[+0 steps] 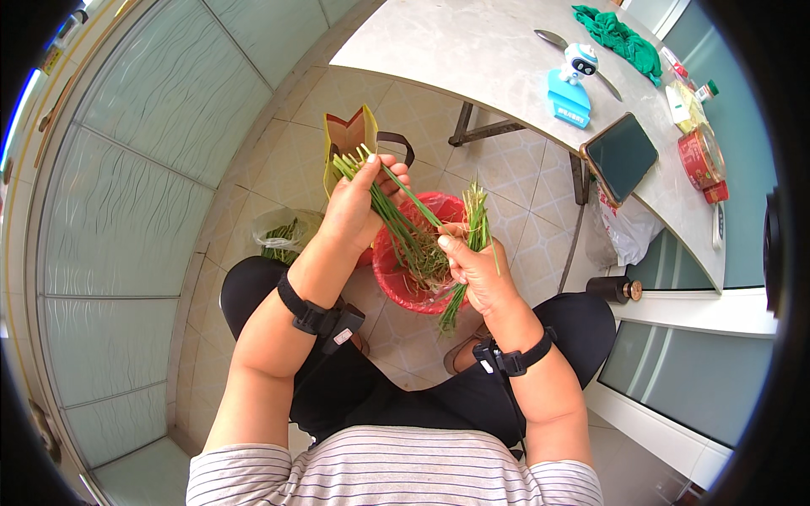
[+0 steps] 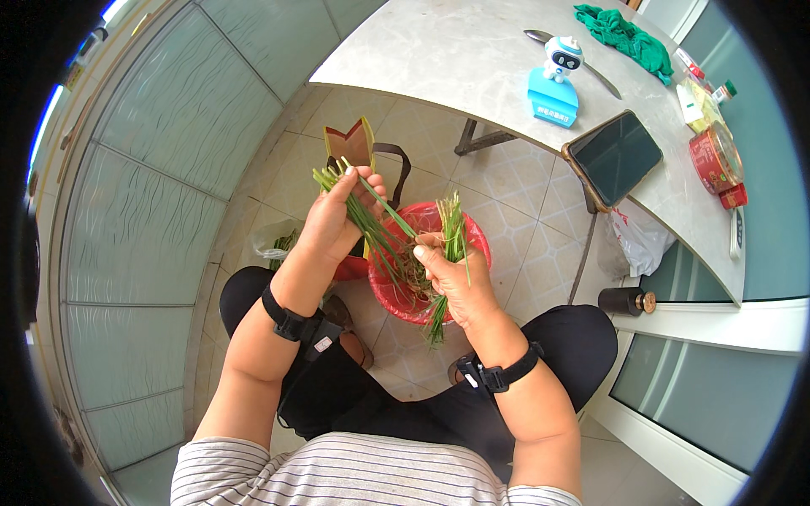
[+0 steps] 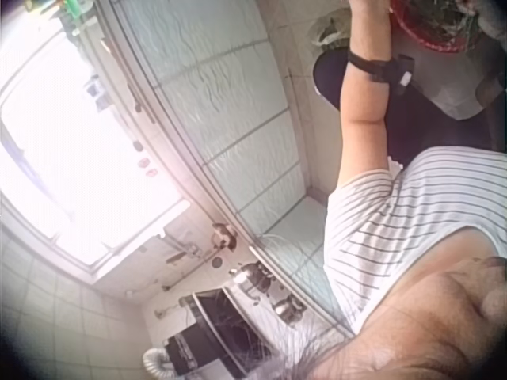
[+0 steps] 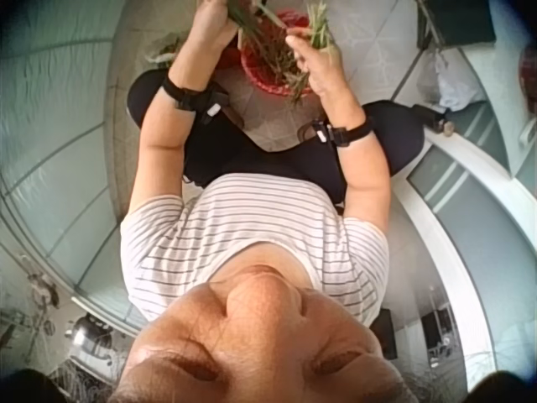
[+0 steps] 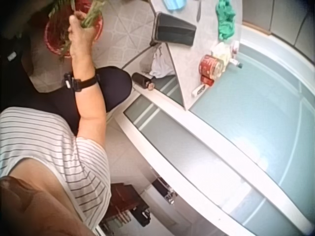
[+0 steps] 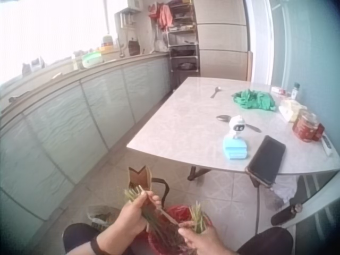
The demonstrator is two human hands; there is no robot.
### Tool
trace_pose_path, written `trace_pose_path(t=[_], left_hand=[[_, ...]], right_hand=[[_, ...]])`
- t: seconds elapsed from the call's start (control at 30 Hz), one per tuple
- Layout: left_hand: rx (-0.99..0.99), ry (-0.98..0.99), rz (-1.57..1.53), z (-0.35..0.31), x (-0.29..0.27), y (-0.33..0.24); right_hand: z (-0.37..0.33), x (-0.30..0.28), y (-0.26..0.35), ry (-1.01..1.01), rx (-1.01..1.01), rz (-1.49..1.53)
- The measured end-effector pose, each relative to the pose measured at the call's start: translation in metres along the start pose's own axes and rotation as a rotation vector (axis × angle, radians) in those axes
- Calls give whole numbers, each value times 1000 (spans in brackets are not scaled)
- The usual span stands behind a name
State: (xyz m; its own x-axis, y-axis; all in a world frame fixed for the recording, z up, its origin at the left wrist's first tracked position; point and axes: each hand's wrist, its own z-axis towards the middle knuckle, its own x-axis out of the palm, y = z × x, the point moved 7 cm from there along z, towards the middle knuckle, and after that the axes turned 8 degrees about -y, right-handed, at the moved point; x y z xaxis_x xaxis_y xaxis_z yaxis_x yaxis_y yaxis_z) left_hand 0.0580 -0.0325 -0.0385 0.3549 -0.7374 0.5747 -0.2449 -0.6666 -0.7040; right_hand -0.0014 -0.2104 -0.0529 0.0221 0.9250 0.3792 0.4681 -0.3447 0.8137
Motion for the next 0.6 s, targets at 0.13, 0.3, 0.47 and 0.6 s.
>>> trace_pose_path(t=[0.13,0.3,0.47,0.6], left_hand=[[-35,14,36,-3,3,9],[-43,25,44,-1,4,15],[-40,33,68,-3,5,15],[-13,32,89,-3,5,15]], right_hand=[[-1,3,0,17,6,17],[-1,2,-1,22,7,25],[1,-1,-2,-28,4,27],[3,0,-3,-47,12,42]])
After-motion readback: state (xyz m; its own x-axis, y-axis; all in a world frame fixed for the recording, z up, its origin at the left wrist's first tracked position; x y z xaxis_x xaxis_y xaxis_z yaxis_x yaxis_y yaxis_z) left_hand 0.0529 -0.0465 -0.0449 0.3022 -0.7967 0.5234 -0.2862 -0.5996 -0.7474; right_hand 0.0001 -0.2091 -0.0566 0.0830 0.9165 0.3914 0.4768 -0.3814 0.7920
